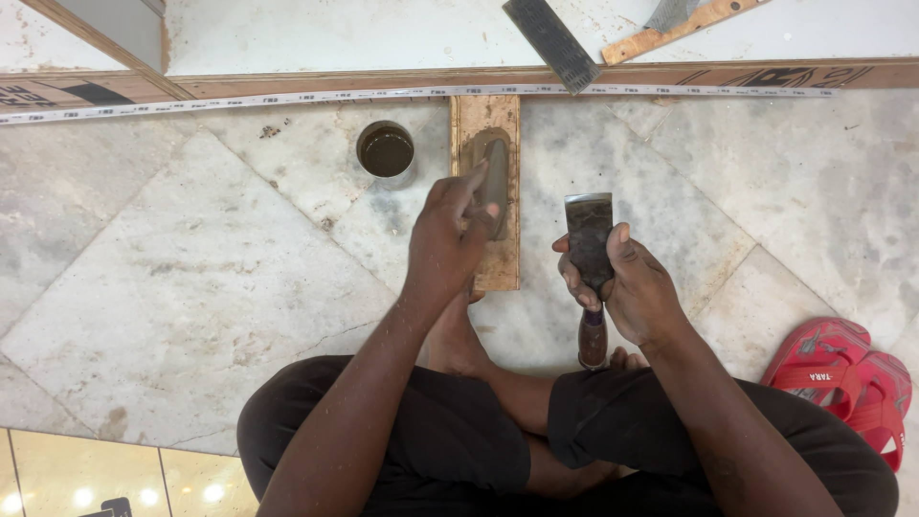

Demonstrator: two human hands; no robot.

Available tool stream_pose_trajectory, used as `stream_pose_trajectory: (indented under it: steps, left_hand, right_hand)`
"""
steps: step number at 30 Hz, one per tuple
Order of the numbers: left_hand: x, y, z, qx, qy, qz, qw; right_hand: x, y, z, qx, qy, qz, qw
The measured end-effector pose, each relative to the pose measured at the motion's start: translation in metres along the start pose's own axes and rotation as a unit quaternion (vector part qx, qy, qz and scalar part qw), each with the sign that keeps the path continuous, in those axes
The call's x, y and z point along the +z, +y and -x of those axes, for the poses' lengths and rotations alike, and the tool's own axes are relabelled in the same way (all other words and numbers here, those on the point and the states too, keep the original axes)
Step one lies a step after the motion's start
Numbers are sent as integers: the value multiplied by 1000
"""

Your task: The person sits on the floor and sharpens a chisel on a wooden sharpening stone. They repeatedly rub the chisel blade against the stone and occasionally dip their fingers into a nearby metal cup to apply water to the stone surface.

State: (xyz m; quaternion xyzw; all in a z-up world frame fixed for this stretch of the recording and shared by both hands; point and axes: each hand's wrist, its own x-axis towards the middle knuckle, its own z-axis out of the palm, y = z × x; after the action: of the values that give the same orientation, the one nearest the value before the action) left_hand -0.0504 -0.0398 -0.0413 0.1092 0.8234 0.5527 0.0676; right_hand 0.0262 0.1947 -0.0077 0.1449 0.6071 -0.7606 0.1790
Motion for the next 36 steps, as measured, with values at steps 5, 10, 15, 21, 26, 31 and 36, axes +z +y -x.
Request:
stream_pose_trajectory:
  steps: [5, 10, 15, 21, 26, 31, 36]
  left_hand:
    - [7, -38, -13, -105, 0, -142, 984]
    - [17, -62, -19, -112, 7, -176, 978]
    - [19, -67, -20, -161, 2, -180, 970]
    - [17, -66, -20, -161, -9, -217, 963]
    - [26, -73, -19, -93, -30, -360, 928]
    - [47, -81, -10, 21, 8, -539, 842]
    - [49, -77, -10, 28, -30, -606, 795]
  right_hand:
    - [4, -4, 1, 3, 16, 9, 1000]
    - [4, -7, 1, 4, 27, 16, 1000]
    - [4, -5, -1, 11, 24, 7, 1000]
    - [5, -3, -1, 24, 22, 14, 999]
    - [7, -3, 0, 20, 14, 15, 1000]
    - [8, -4, 2, 21, 15, 12, 1000]
    - [7, -6, 2, 21, 18, 7, 1000]
